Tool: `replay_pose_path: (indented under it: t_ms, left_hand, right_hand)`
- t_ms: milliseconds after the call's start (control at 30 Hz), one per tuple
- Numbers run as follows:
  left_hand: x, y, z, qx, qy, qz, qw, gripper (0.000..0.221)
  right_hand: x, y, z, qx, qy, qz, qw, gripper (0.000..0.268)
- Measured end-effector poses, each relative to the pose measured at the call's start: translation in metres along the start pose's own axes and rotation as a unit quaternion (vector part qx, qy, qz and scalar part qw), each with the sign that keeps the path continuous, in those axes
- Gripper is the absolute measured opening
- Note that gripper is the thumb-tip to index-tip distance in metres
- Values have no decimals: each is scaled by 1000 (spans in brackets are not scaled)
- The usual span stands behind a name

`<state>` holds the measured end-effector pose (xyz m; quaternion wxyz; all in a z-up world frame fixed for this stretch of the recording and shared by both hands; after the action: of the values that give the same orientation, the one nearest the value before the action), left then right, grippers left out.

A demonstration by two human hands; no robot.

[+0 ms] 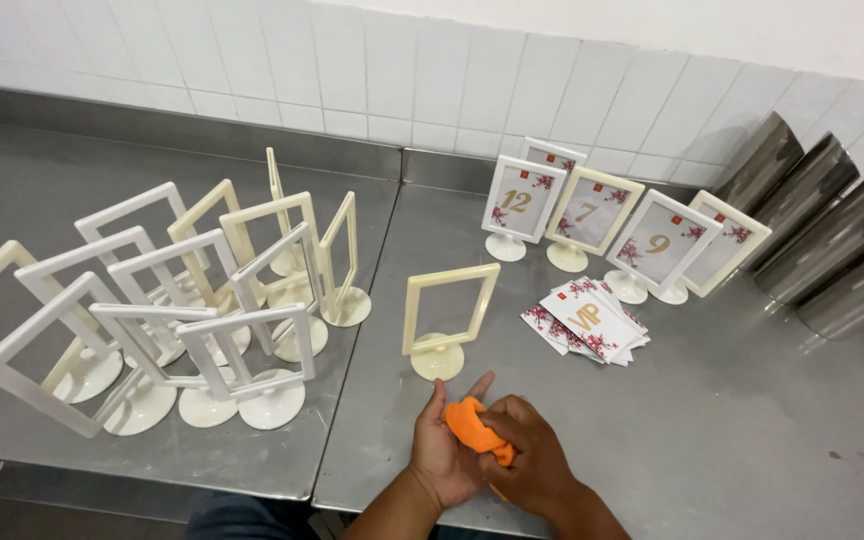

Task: Assembling table signs by wiping plastic frames with a cloth and inserting printed cards into them.

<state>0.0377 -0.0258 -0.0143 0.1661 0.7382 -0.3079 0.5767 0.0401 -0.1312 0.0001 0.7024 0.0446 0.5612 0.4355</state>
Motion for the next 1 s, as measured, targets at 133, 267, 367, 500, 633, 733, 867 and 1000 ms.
replay_pose_path:
  t_ms: [133,267,367,500,633,733,867,1000]
  left_hand:
    - [8,6,1,-41,65,24,997,81]
    - [18,6,-10,-48,23,47,998,66]
    - [13,7,-5,-30,54,43,997,68]
    - [13,9,-8,-9,44,31,999,69]
    - [9,9,-6,-2,48,53,997,68]
    - [8,8,-7,-2,53,70,996,71]
    - [4,8,-2,-6,77,72,994,70]
    - [12,5,-3,-5,79,66,995,70]
  right_hand:
    - [-5,-5,-25,-16,4,30,999,44]
    - [1,-22,-31,66,0,20,998,51]
    - [-8,-6,-25,26,-19,35,999,40]
    - [-3,-11,-28,14,-4,45,999,42]
    - [-2,-12,-30,-17,-18,39,999,46]
    - [2,-12,-31,-16,-9,38,999,46]
    - [-5,-3,-27,-19,13,40,999,44]
    - [-8,-1,-25,-30,11,34,999,46]
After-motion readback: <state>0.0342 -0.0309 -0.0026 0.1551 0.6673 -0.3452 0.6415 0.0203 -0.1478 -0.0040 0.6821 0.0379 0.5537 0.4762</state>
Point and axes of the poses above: each hand's wrist, its own z-axis towards the middle knuckle, its own x-axis out of the palm, y = z × x, the point moved 6 cm from there along z, towards the middle knuckle, and after that the axes turned 11 degrees about y, right-handed, at the moved point
